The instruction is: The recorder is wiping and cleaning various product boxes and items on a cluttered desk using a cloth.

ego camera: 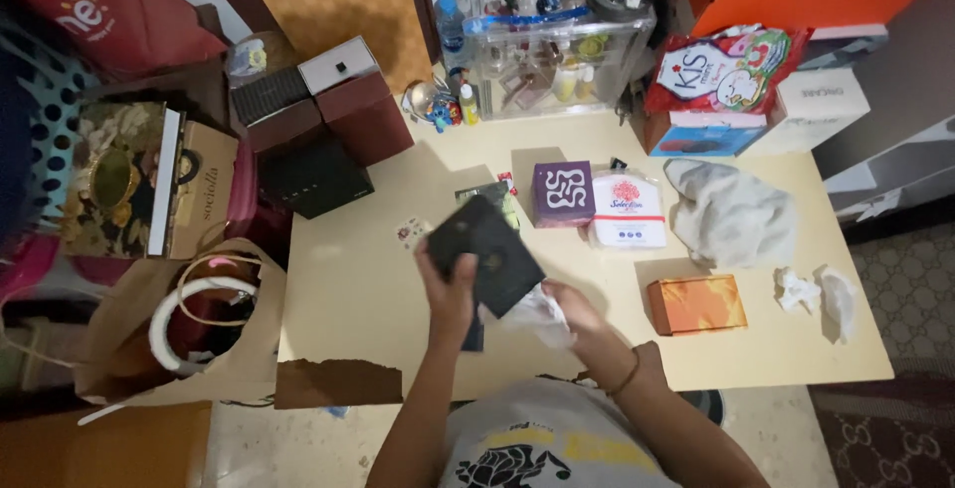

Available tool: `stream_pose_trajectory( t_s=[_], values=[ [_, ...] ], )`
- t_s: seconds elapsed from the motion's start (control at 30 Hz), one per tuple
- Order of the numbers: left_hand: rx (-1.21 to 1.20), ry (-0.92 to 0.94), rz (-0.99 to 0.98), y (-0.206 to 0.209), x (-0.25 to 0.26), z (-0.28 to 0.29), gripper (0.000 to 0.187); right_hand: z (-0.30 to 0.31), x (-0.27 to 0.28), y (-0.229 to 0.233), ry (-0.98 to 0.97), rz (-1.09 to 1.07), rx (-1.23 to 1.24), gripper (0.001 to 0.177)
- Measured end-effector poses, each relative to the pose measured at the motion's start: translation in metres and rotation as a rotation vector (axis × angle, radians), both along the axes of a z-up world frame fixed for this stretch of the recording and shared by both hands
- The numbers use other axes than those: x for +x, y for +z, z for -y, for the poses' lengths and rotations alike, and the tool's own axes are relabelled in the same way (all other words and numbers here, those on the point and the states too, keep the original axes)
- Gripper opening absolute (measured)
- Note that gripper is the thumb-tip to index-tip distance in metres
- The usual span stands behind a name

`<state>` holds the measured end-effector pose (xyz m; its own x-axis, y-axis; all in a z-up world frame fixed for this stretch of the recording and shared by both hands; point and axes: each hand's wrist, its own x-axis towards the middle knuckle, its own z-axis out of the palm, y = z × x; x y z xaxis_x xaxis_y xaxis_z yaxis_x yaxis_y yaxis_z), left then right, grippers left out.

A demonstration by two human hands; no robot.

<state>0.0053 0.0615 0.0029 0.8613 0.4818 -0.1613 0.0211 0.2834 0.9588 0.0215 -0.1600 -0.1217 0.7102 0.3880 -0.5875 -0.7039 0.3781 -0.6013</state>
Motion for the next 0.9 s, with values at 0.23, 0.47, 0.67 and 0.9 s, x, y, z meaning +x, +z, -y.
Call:
stream_pose_trajectory(
  t_s=[0.23,0.47,0.67,0.9],
  values=[
    [0.392,-0.299,0.097,0.082,-0.018,0.010,0.079,0.038,0.017,0.062,-0.252,0.173,-0.291,0.025],
    [0.704,-0.480,0.382,-0.005,-0.026,0.013,0.063,-0.038,-0.014,0.232,0.155,1.808,-0.892,0.050],
    [0.131,-0.469,0.188,0.056,-0.029,-0.006,0.074,-0.026,-0.003,0.204,0.030,1.585,-0.868,0.053],
    [0.246,-0.214,0.197,0.046,0.009,-0.092,0.076,-0.032,0.000,0.160,0.074,1.054,-0.626,0.060]
  ],
)
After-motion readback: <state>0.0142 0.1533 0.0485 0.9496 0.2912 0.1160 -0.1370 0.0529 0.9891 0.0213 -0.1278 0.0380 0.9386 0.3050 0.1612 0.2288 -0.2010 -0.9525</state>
